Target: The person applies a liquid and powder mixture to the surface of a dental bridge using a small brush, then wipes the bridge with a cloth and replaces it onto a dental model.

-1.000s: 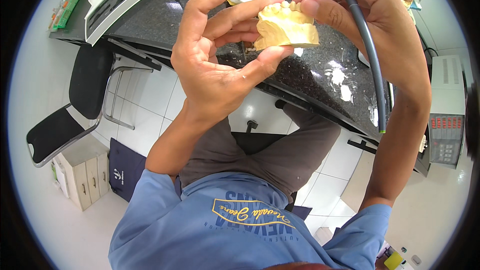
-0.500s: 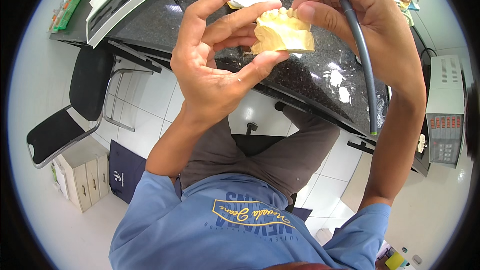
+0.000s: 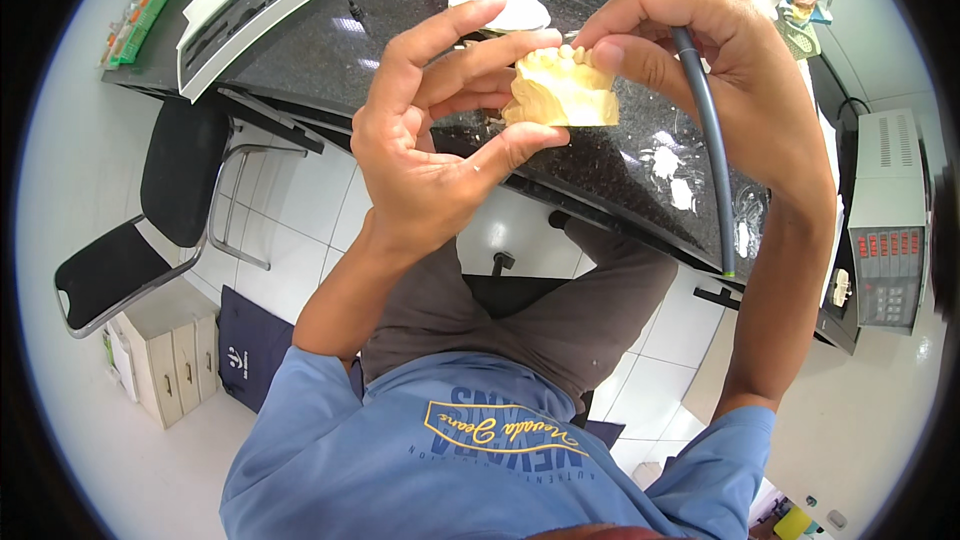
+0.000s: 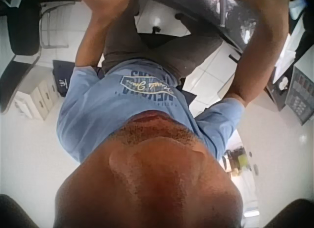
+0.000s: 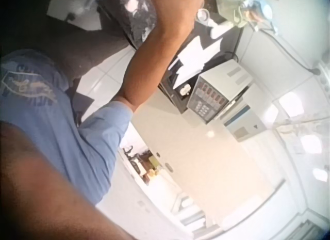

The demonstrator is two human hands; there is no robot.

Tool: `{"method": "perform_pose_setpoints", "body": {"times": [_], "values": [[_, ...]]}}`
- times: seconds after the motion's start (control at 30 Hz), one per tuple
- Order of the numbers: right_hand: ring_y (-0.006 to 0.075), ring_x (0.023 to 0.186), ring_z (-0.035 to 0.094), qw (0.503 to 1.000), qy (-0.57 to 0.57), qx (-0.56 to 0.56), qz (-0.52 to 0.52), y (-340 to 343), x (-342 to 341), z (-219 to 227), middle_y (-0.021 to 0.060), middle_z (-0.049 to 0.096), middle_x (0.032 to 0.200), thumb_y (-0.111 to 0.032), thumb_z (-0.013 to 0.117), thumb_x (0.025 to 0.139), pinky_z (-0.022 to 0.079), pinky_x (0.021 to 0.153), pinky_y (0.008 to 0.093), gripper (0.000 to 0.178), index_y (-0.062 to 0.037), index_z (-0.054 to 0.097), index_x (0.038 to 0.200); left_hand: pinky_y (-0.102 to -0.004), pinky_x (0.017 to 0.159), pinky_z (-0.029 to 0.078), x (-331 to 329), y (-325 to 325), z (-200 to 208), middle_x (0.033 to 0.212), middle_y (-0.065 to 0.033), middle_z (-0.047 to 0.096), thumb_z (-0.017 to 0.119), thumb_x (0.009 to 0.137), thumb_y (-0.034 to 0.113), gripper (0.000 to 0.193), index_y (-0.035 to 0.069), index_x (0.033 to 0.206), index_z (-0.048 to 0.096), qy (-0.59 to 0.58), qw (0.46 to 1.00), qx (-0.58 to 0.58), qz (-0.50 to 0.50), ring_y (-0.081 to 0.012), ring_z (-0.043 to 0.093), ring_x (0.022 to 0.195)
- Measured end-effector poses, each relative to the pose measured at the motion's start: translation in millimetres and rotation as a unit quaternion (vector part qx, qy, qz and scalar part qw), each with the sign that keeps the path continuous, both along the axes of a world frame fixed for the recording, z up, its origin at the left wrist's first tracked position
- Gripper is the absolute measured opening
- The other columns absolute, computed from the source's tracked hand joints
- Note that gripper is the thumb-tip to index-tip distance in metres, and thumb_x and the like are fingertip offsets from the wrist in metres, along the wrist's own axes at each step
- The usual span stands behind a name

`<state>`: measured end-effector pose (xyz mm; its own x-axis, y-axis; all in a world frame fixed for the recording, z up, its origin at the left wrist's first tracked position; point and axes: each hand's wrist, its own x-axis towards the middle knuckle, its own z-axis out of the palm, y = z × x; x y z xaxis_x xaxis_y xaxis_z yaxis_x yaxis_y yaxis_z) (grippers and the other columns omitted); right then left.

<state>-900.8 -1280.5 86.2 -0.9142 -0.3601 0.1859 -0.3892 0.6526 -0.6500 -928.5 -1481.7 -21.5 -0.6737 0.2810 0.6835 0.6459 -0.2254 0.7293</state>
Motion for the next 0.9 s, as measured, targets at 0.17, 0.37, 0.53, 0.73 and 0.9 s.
{"method": "perform_pose_setpoints", "body": {"times": [0.17, 0.37, 0.53, 0.73, 0.9], "values": [[0.0080, 0.077, 0.062, 1.000, -0.013, -0.003, 0.006, 2.5, 1.5, -0.8, 0.0040, 0.069, 0.084, -0.012, 0.070, 0.089, 0.048, 0.070, 0.0232, 0.014, 0.0016, 0.069, 0.094, -0.0325, 0.083, 0.059, 0.4, -0.1, -5.3, 0.114, -0.0258, 0.066, 0.082, 0.076, 0.007, 0.076, -0.004, 0.137, 0.038, 0.019, 1.000, -0.010, -0.007, -0.0259, 0.069, 0.100], [0.0091, 0.075, 0.062, 1.000, 0.005, 0.003, 0.023, 2.1, 1.3, -1.8, 0.0050, 0.069, 0.084, -0.013, 0.070, 0.088, 0.049, 0.068, 0.0238, 0.015, 0.0013, 0.069, 0.094, -0.0337, 0.083, 0.059, -2.0, -7.4, -5.0, 0.112, -0.0221, 0.067, 0.084, 0.074, 0.007, 0.068, -0.004, 0.130, 0.049, 0.046, 0.998, -0.042, 0.018, -0.0254, 0.069, 0.100], [0.0083, 0.072, 0.060, 0.999, 0.021, 0.022, 0.027, -3.5, 0.6, 1.7, 0.0044, 0.068, 0.081, -0.012, 0.070, 0.088, 0.046, 0.064, 0.0241, 0.014, 0.0012, 0.069, 0.092, -0.0354, 0.084, 0.059, -2.2, -12.8, -0.5, 0.111, -0.0189, 0.066, 0.085, 0.072, 0.008, 0.067, -0.004, 0.128, 0.051, 0.075, 0.992, -0.099, 0.008, -0.0249, 0.068, 0.103], [0.0071, 0.071, 0.058, 1.000, 0.024, -0.009, -0.015, -4.2, 3.2, 2.2, 0.0023, 0.067, 0.079, -0.013, 0.069, 0.090, 0.044, 0.065, 0.0224, 0.014, 0.0005, 0.069, 0.093, -0.0335, 0.082, 0.061, 6.4, -1.5, -6.1, 0.112, -0.0137, 0.068, 0.087, 0.066, 0.005, 0.066, 0.000, 0.125, 0.057, -0.001, 1.000, 0.002, 0.004, -0.0228, 0.068, 0.103], [0.0073, 0.075, 0.058, 0.988, -0.023, -0.133, -0.071, -2.8, 13.7, 8.4, 0.0036, 0.067, 0.083, -0.016, 0.069, 0.091, 0.046, 0.068, 0.0223, 0.018, 0.0011, 0.069, 0.095, -0.0347, 0.085, 0.060, 5.5, -5.0, -11.8, 0.115, -0.0144, 0.066, 0.088, 0.067, 0.009, 0.066, -0.001, 0.125, 0.056, 0.025, 0.999, -0.037, 0.009, -0.0238, 0.068, 0.105]]}}
